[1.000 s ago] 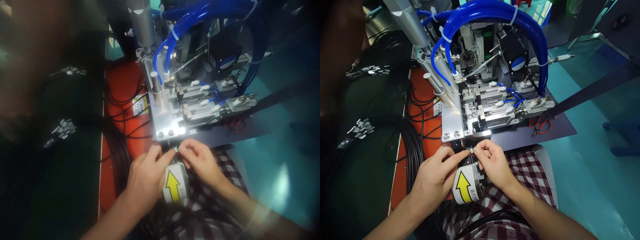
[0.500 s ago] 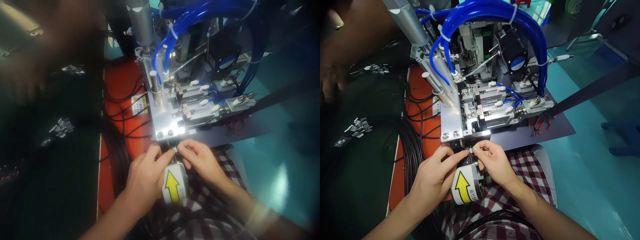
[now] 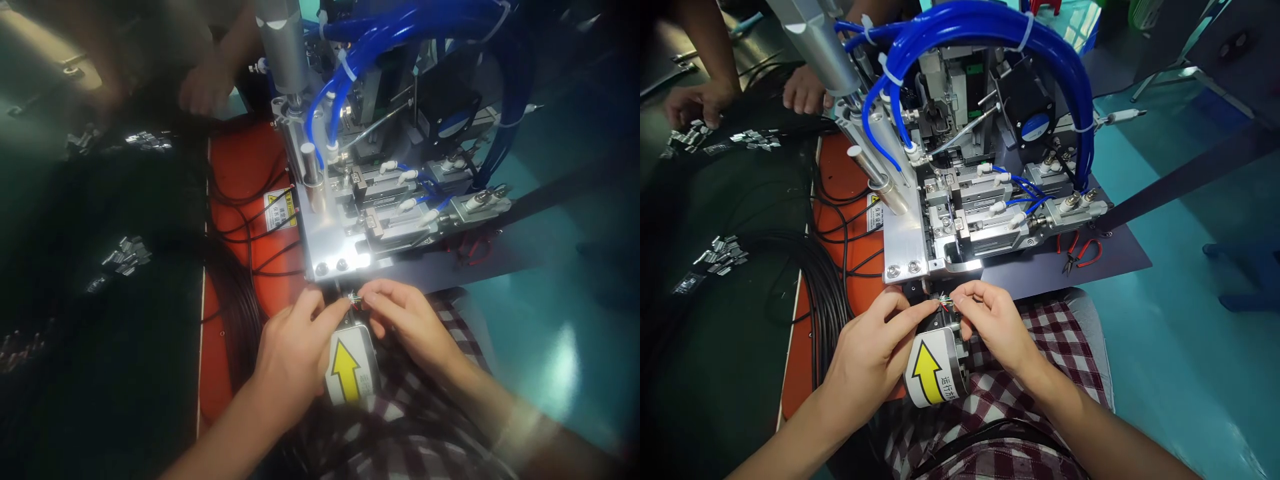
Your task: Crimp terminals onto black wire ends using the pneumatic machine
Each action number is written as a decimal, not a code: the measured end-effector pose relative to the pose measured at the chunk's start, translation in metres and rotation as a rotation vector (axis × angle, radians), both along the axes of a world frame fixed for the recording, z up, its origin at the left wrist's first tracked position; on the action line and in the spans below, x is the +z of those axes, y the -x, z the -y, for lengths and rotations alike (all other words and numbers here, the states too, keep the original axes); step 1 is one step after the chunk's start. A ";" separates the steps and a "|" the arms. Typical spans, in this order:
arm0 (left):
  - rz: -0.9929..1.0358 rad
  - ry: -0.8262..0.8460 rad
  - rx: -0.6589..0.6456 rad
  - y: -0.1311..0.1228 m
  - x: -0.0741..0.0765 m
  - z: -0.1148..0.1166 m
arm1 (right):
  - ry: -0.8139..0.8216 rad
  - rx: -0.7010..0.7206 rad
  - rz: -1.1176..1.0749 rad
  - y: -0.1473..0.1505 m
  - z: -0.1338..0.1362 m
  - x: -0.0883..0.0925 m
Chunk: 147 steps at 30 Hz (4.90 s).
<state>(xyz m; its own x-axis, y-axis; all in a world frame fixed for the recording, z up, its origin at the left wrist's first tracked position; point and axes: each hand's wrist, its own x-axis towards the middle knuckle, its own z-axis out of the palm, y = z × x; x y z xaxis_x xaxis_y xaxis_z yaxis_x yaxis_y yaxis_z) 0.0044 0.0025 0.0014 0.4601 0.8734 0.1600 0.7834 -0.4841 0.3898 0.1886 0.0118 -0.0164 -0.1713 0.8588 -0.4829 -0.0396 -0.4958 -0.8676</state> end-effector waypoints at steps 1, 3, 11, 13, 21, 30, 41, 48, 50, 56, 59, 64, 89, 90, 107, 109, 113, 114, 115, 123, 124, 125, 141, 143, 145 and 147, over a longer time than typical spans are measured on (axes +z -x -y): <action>-0.004 0.004 0.002 0.000 0.000 0.000 | 0.001 0.004 0.012 0.001 0.000 0.000; -0.010 0.007 0.006 0.000 0.000 0.000 | 0.000 0.003 0.033 0.003 -0.002 0.001; 0.005 -0.002 0.025 0.000 -0.004 0.003 | 0.006 -0.014 0.083 0.010 -0.004 0.006; 0.013 -0.006 0.035 0.000 -0.006 0.003 | -0.014 -0.003 0.099 0.011 -0.001 0.006; 0.027 0.010 0.020 0.001 -0.006 0.003 | -0.135 0.018 0.148 0.012 0.004 0.000; 0.008 -0.019 0.031 0.000 -0.007 0.002 | -0.168 0.035 0.184 0.010 0.004 -0.006; -0.123 -0.010 -0.022 0.000 0.000 0.001 | -0.457 0.105 0.650 0.011 0.004 0.006; -0.165 0.008 -0.009 -0.003 0.005 -0.001 | -0.036 0.154 0.302 0.008 -0.008 0.009; -0.153 0.017 -0.004 -0.002 0.005 -0.001 | 0.024 0.144 0.201 0.005 -0.010 0.008; -0.115 0.051 -0.007 0.000 0.003 0.000 | 0.038 0.064 0.005 -0.001 -0.007 0.003; -0.104 0.059 0.002 0.000 0.001 0.000 | -0.026 0.045 0.057 0.001 -0.004 0.004; -0.095 0.046 0.009 -0.001 0.000 0.000 | -0.030 0.059 0.076 0.002 -0.004 0.005; -0.050 0.021 0.001 0.001 0.000 0.000 | -0.045 0.051 0.101 0.007 0.001 0.006; -0.048 0.021 -0.002 0.001 0.000 0.001 | -0.046 0.050 0.096 0.007 0.001 0.006; -0.068 -0.046 -0.009 0.001 0.000 0.001 | -0.183 0.015 0.338 0.009 0.005 -0.007; -0.058 -0.034 -0.007 0.001 -0.001 0.001 | -0.065 0.056 0.198 0.007 0.004 -0.007; -0.053 -0.055 -0.014 0.001 0.000 0.001 | -0.068 0.011 0.113 0.007 0.000 -0.004; -0.058 -0.064 -0.016 0.000 0.000 0.000 | -0.084 -0.001 0.149 0.009 0.000 -0.003; -0.062 -0.073 -0.017 0.000 0.001 0.000 | -0.097 -0.005 0.185 0.010 0.000 -0.003; -0.016 -0.038 -0.018 0.001 -0.001 -0.001 | -0.184 -0.011 0.292 0.013 0.004 -0.008; -0.007 -0.025 -0.019 0.001 -0.001 0.000 | -0.117 -0.001 0.239 0.012 0.005 -0.008; -0.003 -0.012 -0.024 0.002 -0.002 0.000 | -0.061 0.010 0.189 0.010 0.006 -0.007; 0.006 0.011 -0.007 0.002 -0.002 0.001 | -0.363 -0.064 0.425 0.013 0.014 0.000; -0.008 0.015 -0.005 0.001 -0.002 0.000 | -0.204 -0.045 0.306 0.011 0.010 0.002; -0.021 0.021 -0.002 0.001 -0.001 0.000 | -0.071 -0.024 0.225 0.010 0.008 0.005; -0.034 0.025 0.004 0.000 -0.001 0.000 | -0.100 -0.022 0.253 0.011 0.007 0.006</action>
<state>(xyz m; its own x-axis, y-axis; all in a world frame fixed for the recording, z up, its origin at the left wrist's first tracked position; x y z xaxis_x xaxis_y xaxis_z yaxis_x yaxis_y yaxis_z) 0.0043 0.0025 0.0003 0.4614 0.8787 0.1219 0.7983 -0.4713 0.3749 0.1777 0.0045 -0.0102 -0.0368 0.9065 -0.4206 0.1753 -0.4085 -0.8958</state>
